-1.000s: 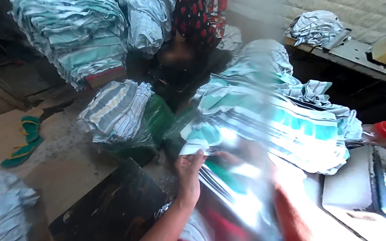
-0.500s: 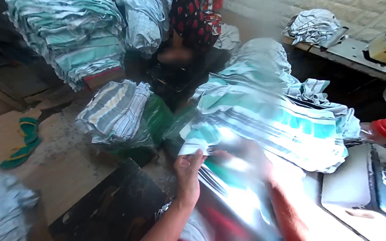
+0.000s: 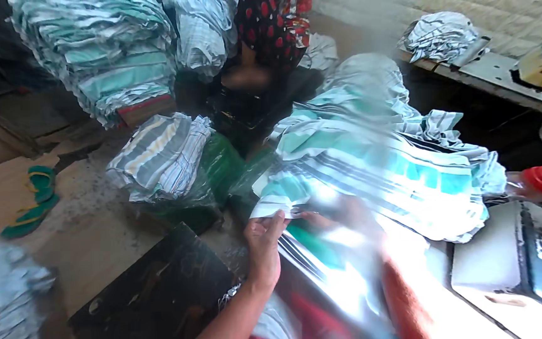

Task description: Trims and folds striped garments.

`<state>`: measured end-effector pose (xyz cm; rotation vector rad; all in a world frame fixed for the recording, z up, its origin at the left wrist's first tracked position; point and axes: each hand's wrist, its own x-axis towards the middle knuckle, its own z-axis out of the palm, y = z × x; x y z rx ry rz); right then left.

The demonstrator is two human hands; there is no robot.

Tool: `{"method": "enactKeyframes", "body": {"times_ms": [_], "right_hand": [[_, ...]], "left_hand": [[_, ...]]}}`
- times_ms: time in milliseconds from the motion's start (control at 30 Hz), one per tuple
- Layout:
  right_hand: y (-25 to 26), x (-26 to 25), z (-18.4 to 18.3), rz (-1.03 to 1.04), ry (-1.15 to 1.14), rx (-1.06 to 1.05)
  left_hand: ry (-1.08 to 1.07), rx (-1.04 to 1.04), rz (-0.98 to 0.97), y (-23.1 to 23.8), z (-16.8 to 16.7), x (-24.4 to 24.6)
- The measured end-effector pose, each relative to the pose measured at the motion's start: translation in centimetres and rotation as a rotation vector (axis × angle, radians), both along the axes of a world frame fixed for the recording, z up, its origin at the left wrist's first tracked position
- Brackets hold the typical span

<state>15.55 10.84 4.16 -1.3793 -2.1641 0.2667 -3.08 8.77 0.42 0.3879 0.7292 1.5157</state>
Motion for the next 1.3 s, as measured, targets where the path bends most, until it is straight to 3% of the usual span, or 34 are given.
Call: {"method": "enactKeyframes", "body": {"times_ms": [1300], "right_hand": [[0.0,-1.8,-0.3,0.052,0.026,0.093]], "left_hand": [[0.07,0.095,0.016,-0.4,-0.5,0.1]]}}
